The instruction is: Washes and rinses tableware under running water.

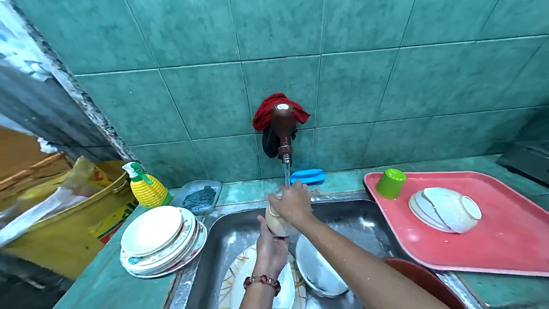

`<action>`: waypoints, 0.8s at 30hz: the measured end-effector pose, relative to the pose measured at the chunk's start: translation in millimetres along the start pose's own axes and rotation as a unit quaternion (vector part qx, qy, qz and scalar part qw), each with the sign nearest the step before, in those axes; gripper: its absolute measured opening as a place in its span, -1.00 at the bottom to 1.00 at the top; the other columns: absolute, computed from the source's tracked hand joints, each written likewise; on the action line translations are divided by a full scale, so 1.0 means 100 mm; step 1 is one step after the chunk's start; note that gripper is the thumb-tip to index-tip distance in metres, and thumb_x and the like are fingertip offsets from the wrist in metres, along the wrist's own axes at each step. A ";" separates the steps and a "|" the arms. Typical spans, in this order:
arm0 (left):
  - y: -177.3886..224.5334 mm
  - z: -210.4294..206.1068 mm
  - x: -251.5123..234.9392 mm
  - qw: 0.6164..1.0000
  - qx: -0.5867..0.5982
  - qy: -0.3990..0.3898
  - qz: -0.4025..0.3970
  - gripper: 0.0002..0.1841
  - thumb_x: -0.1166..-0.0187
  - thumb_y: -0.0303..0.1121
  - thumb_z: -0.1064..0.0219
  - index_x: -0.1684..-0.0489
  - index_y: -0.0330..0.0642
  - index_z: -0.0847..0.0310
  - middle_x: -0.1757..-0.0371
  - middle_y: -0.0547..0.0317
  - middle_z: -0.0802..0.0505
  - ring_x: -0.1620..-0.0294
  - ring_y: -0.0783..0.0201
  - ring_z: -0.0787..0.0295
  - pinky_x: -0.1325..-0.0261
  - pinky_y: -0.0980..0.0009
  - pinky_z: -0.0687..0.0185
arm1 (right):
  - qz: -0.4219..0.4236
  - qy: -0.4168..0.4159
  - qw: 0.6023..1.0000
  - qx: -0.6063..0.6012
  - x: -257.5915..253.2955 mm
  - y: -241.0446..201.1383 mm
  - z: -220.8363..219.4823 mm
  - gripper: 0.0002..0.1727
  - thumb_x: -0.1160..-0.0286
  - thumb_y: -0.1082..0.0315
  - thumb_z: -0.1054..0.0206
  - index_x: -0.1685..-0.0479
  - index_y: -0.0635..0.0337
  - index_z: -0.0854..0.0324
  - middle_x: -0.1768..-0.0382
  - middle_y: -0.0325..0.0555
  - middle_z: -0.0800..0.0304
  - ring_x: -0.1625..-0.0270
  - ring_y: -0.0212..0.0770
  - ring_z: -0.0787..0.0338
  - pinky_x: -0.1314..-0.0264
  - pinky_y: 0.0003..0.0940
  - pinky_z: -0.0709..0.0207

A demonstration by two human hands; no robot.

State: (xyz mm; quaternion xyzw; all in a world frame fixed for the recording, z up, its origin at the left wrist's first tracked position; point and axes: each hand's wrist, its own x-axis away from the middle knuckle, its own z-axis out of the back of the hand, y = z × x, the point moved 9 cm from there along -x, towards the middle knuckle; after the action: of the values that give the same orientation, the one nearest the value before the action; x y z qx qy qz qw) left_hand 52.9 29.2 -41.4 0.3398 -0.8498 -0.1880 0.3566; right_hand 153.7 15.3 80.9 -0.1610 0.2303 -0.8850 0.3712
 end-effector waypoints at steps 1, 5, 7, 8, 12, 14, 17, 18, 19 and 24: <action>-0.04 0.02 -0.03 1.000 -0.017 0.008 0.013 -0.31 -0.82 0.24 0.29 -0.64 -0.10 -0.24 -0.39 -0.08 -0.65 -0.30 0.06 -0.66 -0.26 0.13 -0.61 | -0.008 0.019 1.000 -0.010 0.01 -0.02 0.04 -0.38 -0.63 -0.17 -0.25 -0.38 0.15 -0.68 -0.47 0.32 -0.48 -0.58 0.28 -0.43 -0.55 0.21 -0.31; -0.06 -0.07 0.02 0.994 -0.024 0.000 0.104 -0.36 -0.83 0.22 0.32 -0.46 -0.12 -0.31 -0.10 -0.14 -0.71 0.06 0.00 -0.77 0.11 0.11 -0.74 | 0.088 0.057 0.994 0.003 0.10 -0.13 0.08 -0.54 -0.70 -0.02 -0.21 -0.13 0.20 -0.73 -0.18 0.14 -0.74 -0.37 0.13 -0.68 -0.45 0.12 -0.48; 0.06 -0.12 0.01 0.994 -0.004 -0.010 0.108 -0.39 -0.81 0.23 0.26 -0.28 -0.11 -0.41 0.04 -0.09 -0.74 0.14 0.05 -0.78 0.16 0.16 -0.75 | 0.207 0.038 0.977 0.028 0.19 -0.21 0.03 -0.53 -0.74 -0.02 -0.16 0.06 0.21 -0.79 0.00 0.08 -0.84 -0.24 0.06 -0.76 -0.43 0.10 -0.45; 0.14 -0.14 0.01 0.995 -0.005 -0.020 0.099 -0.39 -0.80 0.24 0.24 -0.22 -0.11 -0.45 0.09 -0.06 -0.77 0.16 0.08 -0.80 0.19 0.18 -0.76 | 0.272 0.004 0.962 0.038 0.24 -0.23 -0.04 -0.54 -0.74 0.03 -0.15 0.15 0.24 -0.81 0.08 0.07 -0.84 -0.17 0.05 -0.78 -0.41 0.11 -0.44; 0.27 -0.26 0.05 0.990 -0.060 -0.076 0.101 -0.13 -0.57 0.54 0.24 -0.50 0.00 -0.42 -0.20 -0.17 -0.78 -0.11 -0.09 -0.81 -0.01 -0.03 -0.78 | 0.290 -0.131 0.941 0.115 0.22 -0.09 -0.26 -0.58 -0.75 0.14 -0.13 0.05 0.35 -0.73 -0.03 0.23 -0.78 -0.23 0.19 -0.73 -0.46 0.20 -0.39; 0.19 -0.33 0.09 0.986 -0.064 -0.116 0.102 -0.05 -0.50 0.60 0.29 -0.67 0.08 -0.29 -0.39 -0.20 -0.71 -0.26 -0.17 -0.76 -0.14 -0.10 -0.75 | 0.220 -0.090 0.965 0.108 0.10 -0.06 -0.21 -0.60 -0.70 0.21 -0.21 -0.26 0.33 -0.66 -0.32 0.32 -0.66 -0.46 0.25 -0.62 -0.57 0.19 -0.41; 0.08 -0.35 0.10 0.988 -0.055 -0.116 0.089 -0.16 -0.58 0.52 0.23 -0.49 0.04 -0.41 -0.15 -0.07 -0.81 -0.05 0.00 -0.84 0.05 0.06 -0.81 | 0.195 -0.120 0.973 -0.004 0.10 -0.12 -0.31 -0.59 -0.68 0.25 -0.20 -0.36 0.33 -0.52 -0.32 0.33 -0.63 -0.41 0.24 -0.67 -0.45 0.20 -0.53; 0.10 -0.30 0.09 0.991 -0.053 -0.096 0.075 -0.21 -0.61 0.49 0.22 -0.39 0.02 -0.46 -0.04 -0.02 -0.83 0.03 0.05 -0.84 0.11 0.08 -0.79 | 0.215 -0.160 0.963 -0.010 0.16 -0.15 -0.39 -0.61 -0.73 0.27 -0.15 -0.32 0.39 -0.53 -0.23 0.36 -0.68 -0.34 0.26 -0.70 -0.42 0.23 -0.53; 0.13 -0.24 0.07 0.994 -0.046 -0.079 0.063 -0.22 -0.62 0.48 0.22 -0.37 0.01 -0.48 -0.03 -0.01 -0.82 0.02 0.07 -0.82 0.09 0.07 -0.77 | 0.235 -0.194 0.952 0.021 0.22 -0.16 -0.45 -0.62 -0.76 0.26 -0.11 -0.27 0.40 -0.55 -0.15 0.37 -0.73 -0.28 0.28 -0.74 -0.36 0.27 -0.54; 0.06 -0.24 0.19 0.992 -0.031 -0.086 0.089 -0.16 -0.58 0.51 0.20 -0.56 0.06 -0.41 -0.28 -0.14 -0.78 -0.17 -0.11 -0.81 -0.07 -0.06 -0.78 | 0.252 -0.085 0.944 0.196 0.21 -0.18 -0.28 -0.57 -0.72 0.44 -0.09 -0.52 0.35 -0.45 -0.53 0.35 -0.50 -0.63 0.33 -0.45 -0.67 0.20 -0.31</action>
State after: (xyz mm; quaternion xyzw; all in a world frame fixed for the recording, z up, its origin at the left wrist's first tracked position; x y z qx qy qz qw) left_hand 58.2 18.2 -12.6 0.2346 -0.8980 -0.2101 0.3074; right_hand 116.5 19.2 69.1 -0.0963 0.0526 -0.7733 0.6244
